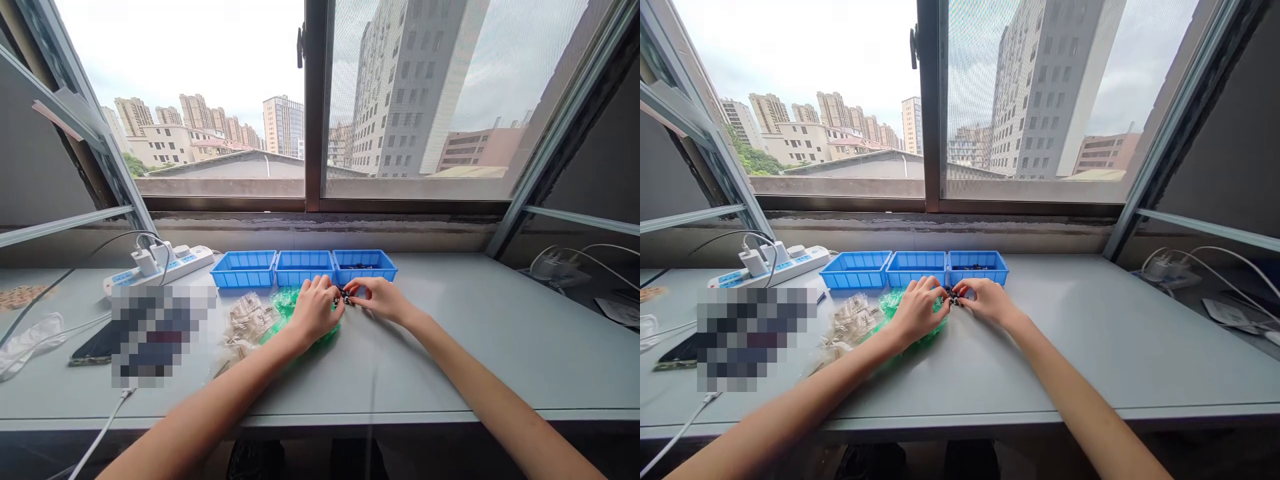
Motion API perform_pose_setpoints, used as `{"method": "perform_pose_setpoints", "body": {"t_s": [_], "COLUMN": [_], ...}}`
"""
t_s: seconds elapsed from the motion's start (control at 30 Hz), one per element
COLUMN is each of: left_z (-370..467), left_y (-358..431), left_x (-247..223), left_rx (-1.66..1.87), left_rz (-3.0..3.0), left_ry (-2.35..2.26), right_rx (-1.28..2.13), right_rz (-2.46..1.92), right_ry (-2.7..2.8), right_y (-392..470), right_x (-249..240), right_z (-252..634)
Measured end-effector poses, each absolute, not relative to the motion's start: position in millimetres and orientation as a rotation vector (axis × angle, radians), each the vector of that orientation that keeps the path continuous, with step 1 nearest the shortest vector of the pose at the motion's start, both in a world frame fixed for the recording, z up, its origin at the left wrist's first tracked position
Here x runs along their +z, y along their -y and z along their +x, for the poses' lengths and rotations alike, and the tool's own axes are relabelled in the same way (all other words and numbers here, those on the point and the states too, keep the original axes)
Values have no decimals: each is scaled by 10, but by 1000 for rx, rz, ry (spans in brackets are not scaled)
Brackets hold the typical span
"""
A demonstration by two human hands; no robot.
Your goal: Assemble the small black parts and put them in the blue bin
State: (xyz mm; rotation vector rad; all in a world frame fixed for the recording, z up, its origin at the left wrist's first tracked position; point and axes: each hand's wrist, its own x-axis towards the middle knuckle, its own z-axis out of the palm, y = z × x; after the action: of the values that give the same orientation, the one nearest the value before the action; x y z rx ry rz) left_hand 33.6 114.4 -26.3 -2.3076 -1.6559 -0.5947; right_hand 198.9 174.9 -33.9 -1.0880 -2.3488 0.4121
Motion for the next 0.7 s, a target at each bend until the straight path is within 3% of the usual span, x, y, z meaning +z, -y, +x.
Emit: {"method": "perform_pose_setpoints", "body": {"t_s": [0.5,0.7], "left_z": [326,325], "left_y": [-1142,-1139], "left_x": [-278,-272], "left_rx": [-584,-592], "left_rz": [-2301,-2279], "left_ry": [1671,1692], "right_rx": [515,853], "right_rz": [-986,-961], "right_ry": [2301,1970], "right_y": [-1763,-1717], "right_x": [-330,-296], "right_z": [2005,1901]}}
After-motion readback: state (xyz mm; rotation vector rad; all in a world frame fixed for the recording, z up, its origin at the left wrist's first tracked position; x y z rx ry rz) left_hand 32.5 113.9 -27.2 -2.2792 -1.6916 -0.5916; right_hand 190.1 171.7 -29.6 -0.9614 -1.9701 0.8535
